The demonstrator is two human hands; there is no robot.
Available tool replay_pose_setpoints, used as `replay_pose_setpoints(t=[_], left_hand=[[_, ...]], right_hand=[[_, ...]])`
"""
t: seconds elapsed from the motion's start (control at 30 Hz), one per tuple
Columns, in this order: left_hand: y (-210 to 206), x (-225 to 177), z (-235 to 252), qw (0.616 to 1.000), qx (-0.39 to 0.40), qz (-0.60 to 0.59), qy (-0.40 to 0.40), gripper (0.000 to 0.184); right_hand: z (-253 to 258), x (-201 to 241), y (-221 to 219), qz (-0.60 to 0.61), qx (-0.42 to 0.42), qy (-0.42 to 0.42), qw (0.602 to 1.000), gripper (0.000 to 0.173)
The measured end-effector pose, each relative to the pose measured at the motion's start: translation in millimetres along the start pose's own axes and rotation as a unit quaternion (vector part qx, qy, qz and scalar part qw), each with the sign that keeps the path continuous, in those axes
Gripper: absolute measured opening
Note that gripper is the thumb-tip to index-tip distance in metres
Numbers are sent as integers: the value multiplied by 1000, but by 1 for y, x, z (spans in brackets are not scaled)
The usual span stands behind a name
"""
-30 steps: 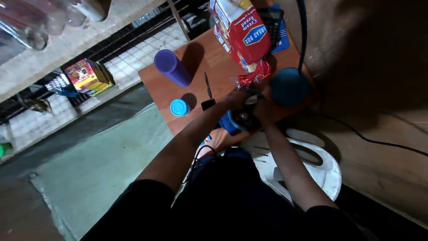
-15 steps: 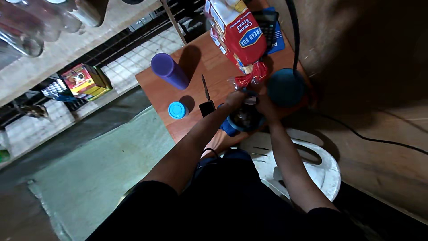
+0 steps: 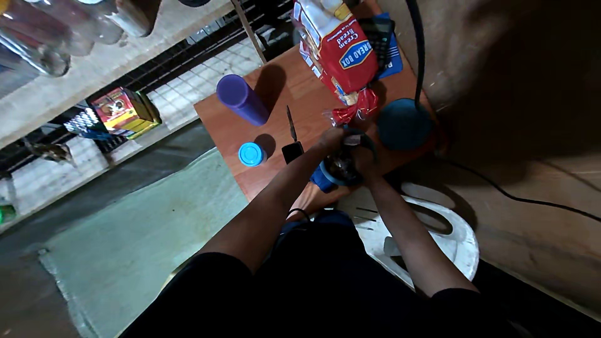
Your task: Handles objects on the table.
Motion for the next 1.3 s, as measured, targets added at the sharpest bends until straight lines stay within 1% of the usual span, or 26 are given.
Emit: replay_pose_setpoints(t=[0.1, 0.17, 0.23, 0.3, 0.33, 0.37, 0.4, 0.43, 0.47, 0.5, 0.53, 0.57, 0.6, 0.63, 0.67, 0.7, 0.73, 0.77, 0.83, 0.9, 0.93, 1.0, 1.07, 1.13, 1.2, 1.3], left_hand=[[1, 1, -1, 1000, -2, -7, 9, 50], [-1, 3, 1, 1000, -11, -9, 3, 50], [-3, 5, 1, 1000, -16, -13, -5, 48], [-4, 6, 2, 1000, -10, -10, -3, 47], [-5, 6, 3, 1000, -9, -11, 2, 47], [-5, 6, 3, 1000, -7, -9, 6, 48], [-5, 6, 4, 1000, -6, -6, 11, 48], [-5, 5, 3, 1000, -4, -6, 14, 47], [-4, 5, 3, 1000, -1, -6, 15, 46], [-5, 6, 4, 1000, -3, -4, 14, 45], [-6, 7, 5, 1000, -4, -3, 11, 45], [-7, 9, 6, 1000, -4, -4, 10, 45], [-8, 9, 5, 1000, -4, -5, 11, 47], [-9, 9, 5, 1000, -5, -5, 12, 48], [-8, 8, 4, 1000, -5, -5, 14, 48], [-7, 8, 3, 1000, -5, -5, 12, 47], [-6, 7, 3, 1000, -4, -2, 9, 46], [-6, 7, 3, 1000, -5, 1, 5, 44], [-8, 8, 4, 1000, -8, 4, 1, 44], [-9, 9, 5, 1000, -15, 2, 0, 43], [-9, 9, 4, 1000, -14, 4, 3, 42], [-10, 9, 4, 1000, -5, 8, 11, 43], [-8, 7, 3, 1000, -2, -3, 18, 43], [-6, 6, 1, 1000, -4, -10, 14, 43], [-5, 5, 0, 1000, -2, -14, 11, 43], [-7, 8, 3, 1000, -5, -14, 8, 41]], right_hand=[[-9, -4, 4, 60, -20, 6, 998, 32], [-17, -10, 6, 166, -56, 6, 984, 34], [-25, -16, 4, 293, -87, -7, 952, 33], [-33, -20, -1, 424, -68, -48, 902, 38], [-37, -24, -3, 478, -47, -68, 875, 37], [-37, -28, -9, 531, -46, -79, 842, 31], [-35, -30, -18, 606, -48, -104, 787, 28], [-37, -30, -21, 680, -23, -117, 723, 29], [-40, -30, -22, 730, -4, -116, 673, 28], [-43, -31, -21, 758, 8, -107, 643, 25], [-45, -30, -21, 769, 15, -94, 632, 25], [-45, -28, -20, 762, 22, -80, 642, 26], [-44, -24, -19, 742, 32, -69, 667, 27], [-40, -21, -20, 703, 32, -67, 707, 27], [-33, -17, -21, 639, 24, -69, 766, 27], [-27, -12, -21, 554, 21, -59, 830, 31], [-23, -6, -21, 470, 17, -36, 882, 35], [-16, -1, -26, 392, 2, 4, 920, 36], [-6, 8, -36, 237, -20, 59, 969, 35], [-11, 23, -34, 123, 1, 46, 991, 40], [-13, 28, -33, 94, 17, 27, 995, 44], [-12, 29, -38, 85, 7, -1, 996, 47], [-12, 29, -41, 120, -21, -19, 992, 41], [-11, 29, -44, 146, -21, -32, 989, 37], [-12, 27, -44, 171, -6, -24, 985, 36], [-12, 10, -39, 287, -24, 25, 957, 35]])
Point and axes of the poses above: each hand's wrist, its own z-axis towards the middle knuckle, its own y-axis out of the back of the hand, x = y × z, the point moved 3 cm from there along z, towards the middle knuckle, and after that the axes turned 6 degrees about z, right-handed, at the moved point
